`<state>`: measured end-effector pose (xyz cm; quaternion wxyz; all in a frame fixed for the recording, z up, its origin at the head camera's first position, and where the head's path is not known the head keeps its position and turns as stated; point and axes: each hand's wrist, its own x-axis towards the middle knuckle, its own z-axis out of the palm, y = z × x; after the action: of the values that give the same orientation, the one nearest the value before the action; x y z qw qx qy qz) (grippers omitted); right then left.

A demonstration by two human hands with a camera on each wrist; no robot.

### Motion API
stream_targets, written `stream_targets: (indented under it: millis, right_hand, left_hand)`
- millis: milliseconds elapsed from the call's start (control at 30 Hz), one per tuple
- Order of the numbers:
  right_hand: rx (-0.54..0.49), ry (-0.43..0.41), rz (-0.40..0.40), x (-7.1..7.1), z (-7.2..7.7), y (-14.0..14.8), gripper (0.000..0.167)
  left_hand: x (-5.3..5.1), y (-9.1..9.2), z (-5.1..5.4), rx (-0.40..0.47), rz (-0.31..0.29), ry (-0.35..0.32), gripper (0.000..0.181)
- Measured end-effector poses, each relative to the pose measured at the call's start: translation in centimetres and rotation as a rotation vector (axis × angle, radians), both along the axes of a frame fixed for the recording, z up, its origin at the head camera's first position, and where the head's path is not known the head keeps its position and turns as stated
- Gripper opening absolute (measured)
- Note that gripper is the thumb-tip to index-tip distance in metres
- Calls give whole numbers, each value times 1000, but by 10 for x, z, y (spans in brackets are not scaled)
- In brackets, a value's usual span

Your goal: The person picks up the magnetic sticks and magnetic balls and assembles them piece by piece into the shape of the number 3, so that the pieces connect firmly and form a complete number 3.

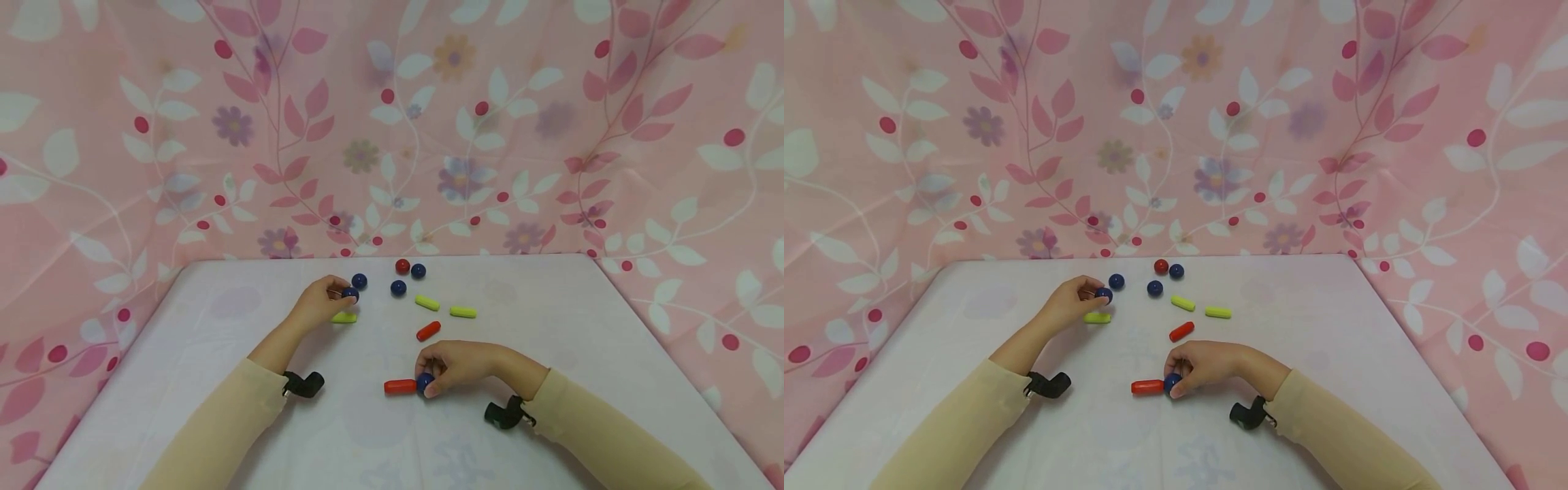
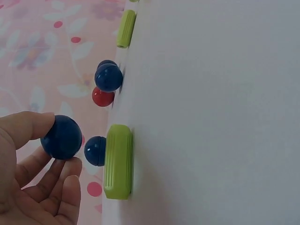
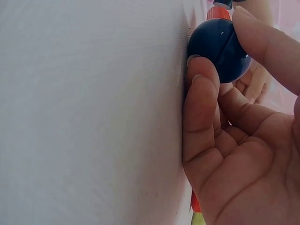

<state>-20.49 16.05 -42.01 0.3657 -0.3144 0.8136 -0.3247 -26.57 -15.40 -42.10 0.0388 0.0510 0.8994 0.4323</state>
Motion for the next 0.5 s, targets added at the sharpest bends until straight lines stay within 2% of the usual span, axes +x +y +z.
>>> stream_targets:
  millis: [200,500]
  right_hand:
    - [-7,0,-4,1,0,0,19]
    - [-6,-3,-9,1,0,0,19]
  left_hand:
    - [13,-2,3,-22,-47,-27,41]
    - [30,-3,5,4,-97,-59,38]
